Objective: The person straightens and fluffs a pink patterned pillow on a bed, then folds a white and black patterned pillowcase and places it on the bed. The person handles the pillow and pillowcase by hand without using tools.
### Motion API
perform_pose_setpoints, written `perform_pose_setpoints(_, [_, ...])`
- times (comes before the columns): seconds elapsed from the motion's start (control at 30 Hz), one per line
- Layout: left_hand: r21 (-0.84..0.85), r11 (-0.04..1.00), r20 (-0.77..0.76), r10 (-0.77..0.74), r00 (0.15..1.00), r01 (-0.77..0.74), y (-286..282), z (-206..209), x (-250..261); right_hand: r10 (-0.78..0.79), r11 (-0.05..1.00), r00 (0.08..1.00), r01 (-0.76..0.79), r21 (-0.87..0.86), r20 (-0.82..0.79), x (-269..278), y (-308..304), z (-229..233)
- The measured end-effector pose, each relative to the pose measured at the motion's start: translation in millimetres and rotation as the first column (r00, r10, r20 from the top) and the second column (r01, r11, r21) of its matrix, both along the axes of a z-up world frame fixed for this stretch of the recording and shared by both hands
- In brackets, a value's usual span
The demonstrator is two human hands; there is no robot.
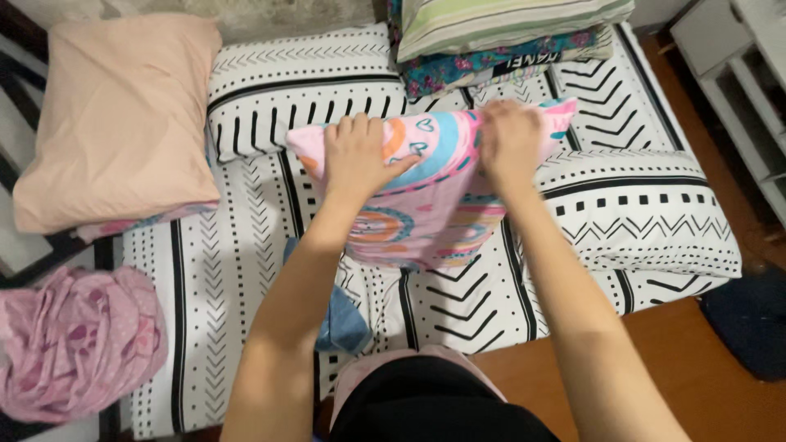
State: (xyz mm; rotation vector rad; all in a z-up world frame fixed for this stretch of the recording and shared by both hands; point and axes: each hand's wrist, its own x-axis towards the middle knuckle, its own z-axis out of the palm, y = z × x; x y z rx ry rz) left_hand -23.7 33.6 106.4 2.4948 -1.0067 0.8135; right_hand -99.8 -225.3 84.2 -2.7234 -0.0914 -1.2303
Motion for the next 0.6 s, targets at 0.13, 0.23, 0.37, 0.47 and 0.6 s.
perform_pose_setpoints(0.13, [-0.034,0.999,0.006,0.010,1.000,-0.010,7.4,0.2,8.6,0.311,0.937,0.950,-0.312,-0.160,-0.029,6.8,60.3,-20.8])
perform_pose_setpoints(0.23, [-0.082,0.997,-0.041,0.000,0.999,-0.003,21.9,-3.2,8.6,0.212,0.975,0.971,-0.218,-0.043,-0.106,1.9,37.0,-28.5])
perform_pose_setpoints(0.37, [-0.071,0.996,-0.042,0.050,0.998,-0.053,23.6,-10.3,0.5,-0.151,0.942,0.982,0.109,0.317,0.112,0.3,-18.0,-46.8])
perform_pose_setpoints(0.47, [-0.048,0.995,-0.045,0.082,0.996,-0.084,15.9,-14.1,-1.3,-0.216,0.557,0.954,-0.054,0.829,0.207,21.5,-15.2,-66.7])
perform_pose_setpoints(0.6, [-0.019,0.994,-0.024,0.103,0.994,-0.103,4.4,-5.5,16.6,-0.369,0.908,0.924,0.337,0.249,0.096,36.2,57.2,-90.4])
